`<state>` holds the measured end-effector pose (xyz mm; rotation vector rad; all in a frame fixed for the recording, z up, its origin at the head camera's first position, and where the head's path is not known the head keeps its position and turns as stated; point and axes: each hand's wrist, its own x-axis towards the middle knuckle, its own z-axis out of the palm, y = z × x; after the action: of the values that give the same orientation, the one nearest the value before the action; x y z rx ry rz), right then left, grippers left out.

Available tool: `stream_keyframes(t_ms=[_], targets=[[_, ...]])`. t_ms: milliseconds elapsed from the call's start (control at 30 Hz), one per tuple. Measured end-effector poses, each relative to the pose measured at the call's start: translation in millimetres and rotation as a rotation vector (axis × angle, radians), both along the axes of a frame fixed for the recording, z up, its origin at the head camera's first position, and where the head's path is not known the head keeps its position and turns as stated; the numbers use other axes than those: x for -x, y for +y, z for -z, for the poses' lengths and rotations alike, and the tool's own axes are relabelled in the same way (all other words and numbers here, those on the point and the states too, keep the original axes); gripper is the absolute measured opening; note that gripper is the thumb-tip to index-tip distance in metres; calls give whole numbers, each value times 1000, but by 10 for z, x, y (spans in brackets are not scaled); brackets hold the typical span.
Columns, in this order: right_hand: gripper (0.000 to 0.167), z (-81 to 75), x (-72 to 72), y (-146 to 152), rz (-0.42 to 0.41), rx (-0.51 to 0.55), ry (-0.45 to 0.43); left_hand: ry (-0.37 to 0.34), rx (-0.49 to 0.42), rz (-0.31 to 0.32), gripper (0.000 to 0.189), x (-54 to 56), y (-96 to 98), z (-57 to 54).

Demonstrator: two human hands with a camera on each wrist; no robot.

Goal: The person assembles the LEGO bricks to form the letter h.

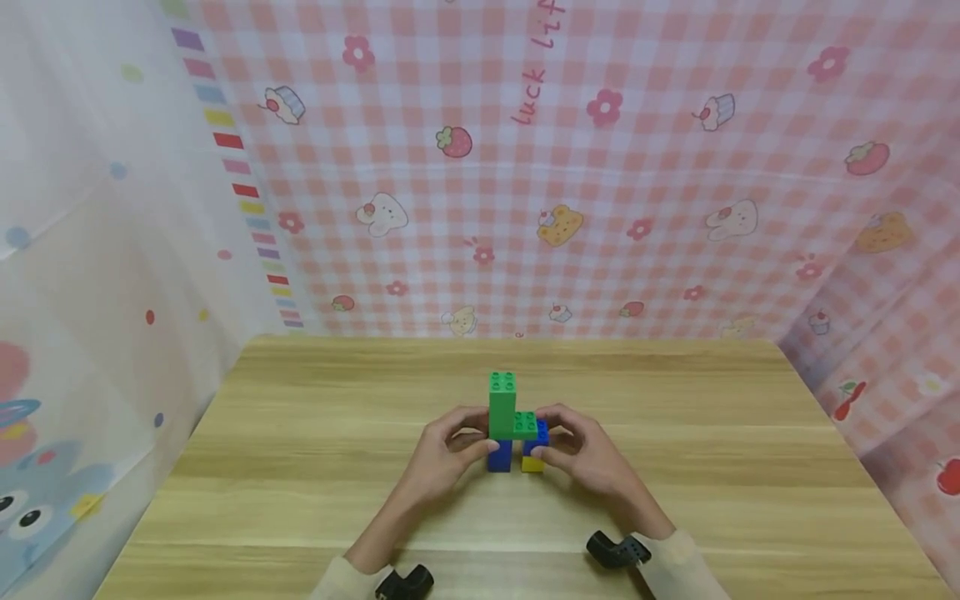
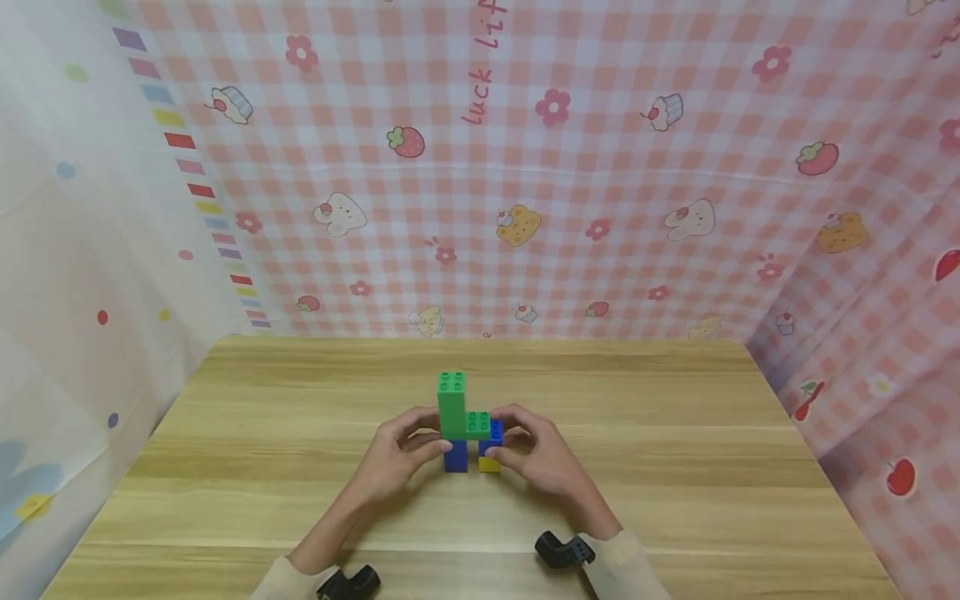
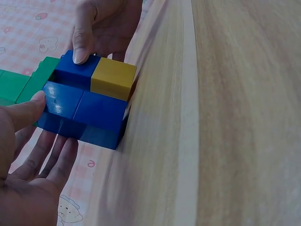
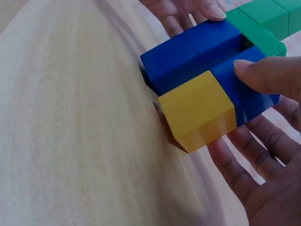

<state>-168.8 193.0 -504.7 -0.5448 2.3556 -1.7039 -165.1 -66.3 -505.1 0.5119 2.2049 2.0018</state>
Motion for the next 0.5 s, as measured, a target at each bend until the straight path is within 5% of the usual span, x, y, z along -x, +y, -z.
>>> stream_keyframes(t_ms=[500], targets=[[39, -16, 9, -10, 17, 13, -33, -44, 4, -33, 51, -7, 24, 0]])
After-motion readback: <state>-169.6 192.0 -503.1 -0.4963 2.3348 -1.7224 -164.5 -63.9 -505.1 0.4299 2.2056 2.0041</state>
